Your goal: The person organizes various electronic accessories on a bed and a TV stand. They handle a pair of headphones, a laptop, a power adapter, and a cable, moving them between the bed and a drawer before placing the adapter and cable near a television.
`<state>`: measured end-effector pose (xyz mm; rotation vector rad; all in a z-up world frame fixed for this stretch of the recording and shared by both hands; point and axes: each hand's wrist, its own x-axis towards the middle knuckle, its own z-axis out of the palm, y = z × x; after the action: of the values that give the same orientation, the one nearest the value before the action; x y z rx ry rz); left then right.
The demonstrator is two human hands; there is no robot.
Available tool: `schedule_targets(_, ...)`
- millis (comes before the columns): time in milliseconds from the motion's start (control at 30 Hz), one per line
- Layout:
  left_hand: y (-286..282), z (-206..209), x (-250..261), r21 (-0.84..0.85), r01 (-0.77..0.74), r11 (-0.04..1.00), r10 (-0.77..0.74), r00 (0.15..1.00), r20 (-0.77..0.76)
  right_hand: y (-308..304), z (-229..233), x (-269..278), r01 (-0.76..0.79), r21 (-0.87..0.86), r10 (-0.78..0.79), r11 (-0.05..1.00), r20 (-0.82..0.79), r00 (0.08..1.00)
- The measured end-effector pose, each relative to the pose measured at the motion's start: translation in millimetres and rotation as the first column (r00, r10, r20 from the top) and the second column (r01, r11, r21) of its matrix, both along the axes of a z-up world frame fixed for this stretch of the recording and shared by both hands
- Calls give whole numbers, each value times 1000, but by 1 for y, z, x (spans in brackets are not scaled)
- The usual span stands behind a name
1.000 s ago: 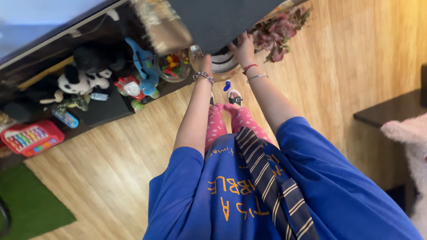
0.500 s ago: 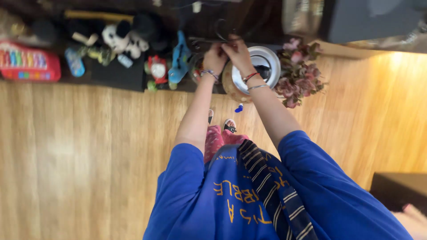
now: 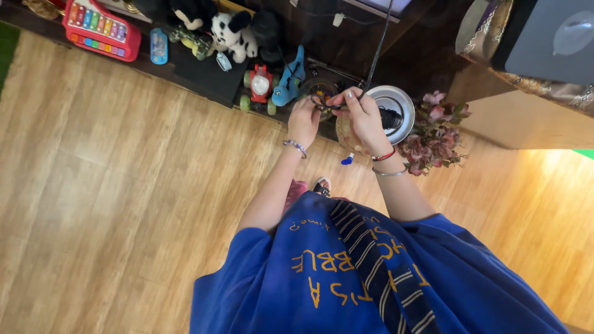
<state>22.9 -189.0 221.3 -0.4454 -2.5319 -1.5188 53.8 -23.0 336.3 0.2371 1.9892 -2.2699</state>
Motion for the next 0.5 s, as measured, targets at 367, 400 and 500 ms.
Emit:
schedule_targets(367,4,-78,-85,1,-49,999,47,968,246,-25,-59,-27,198,-19,-195,980,93,976)
schedule_targets(400,4,-82,-83,4,-4,1000,3,970,245,-28,-78,-35,205,-33,-196,978,172,965)
schedule_targets(500,-4,-90,-83,64,242,968,-250,927,281,-33,-152,-64,221,47,-225,974,111,968)
